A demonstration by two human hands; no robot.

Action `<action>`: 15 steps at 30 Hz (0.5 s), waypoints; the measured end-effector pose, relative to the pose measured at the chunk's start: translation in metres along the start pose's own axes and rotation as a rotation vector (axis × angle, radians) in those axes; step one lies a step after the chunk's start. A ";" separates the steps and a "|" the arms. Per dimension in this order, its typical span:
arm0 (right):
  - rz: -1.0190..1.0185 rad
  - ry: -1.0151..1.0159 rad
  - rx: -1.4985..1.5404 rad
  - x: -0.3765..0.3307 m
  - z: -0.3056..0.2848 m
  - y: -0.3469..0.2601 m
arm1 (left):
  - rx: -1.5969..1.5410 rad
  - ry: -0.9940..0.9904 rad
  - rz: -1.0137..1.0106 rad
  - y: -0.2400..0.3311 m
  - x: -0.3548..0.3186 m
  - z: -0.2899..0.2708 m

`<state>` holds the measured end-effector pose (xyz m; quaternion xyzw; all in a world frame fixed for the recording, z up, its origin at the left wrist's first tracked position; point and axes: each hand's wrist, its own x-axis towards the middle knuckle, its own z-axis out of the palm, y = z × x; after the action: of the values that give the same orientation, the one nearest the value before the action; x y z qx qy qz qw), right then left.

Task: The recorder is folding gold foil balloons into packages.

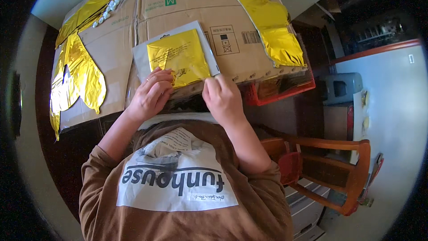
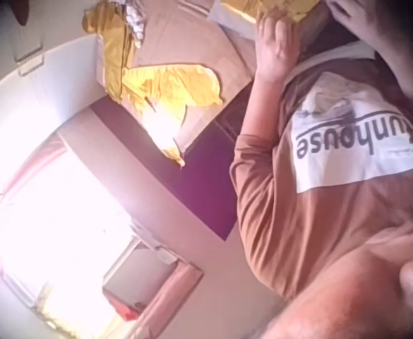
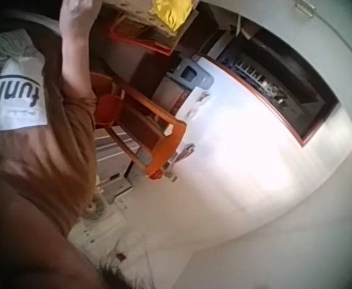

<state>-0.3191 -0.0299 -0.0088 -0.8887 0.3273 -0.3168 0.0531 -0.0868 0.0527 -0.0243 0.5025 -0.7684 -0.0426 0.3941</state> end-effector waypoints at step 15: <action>-0.114 -0.190 0.268 0.030 0.005 0.058 | 0.040 -0.125 0.035 -0.014 0.011 -0.005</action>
<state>-0.3302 -0.0942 -0.0146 -0.9167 0.2249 -0.2744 0.1838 -0.0754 0.0386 -0.0213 0.4930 -0.8009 -0.0516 0.3358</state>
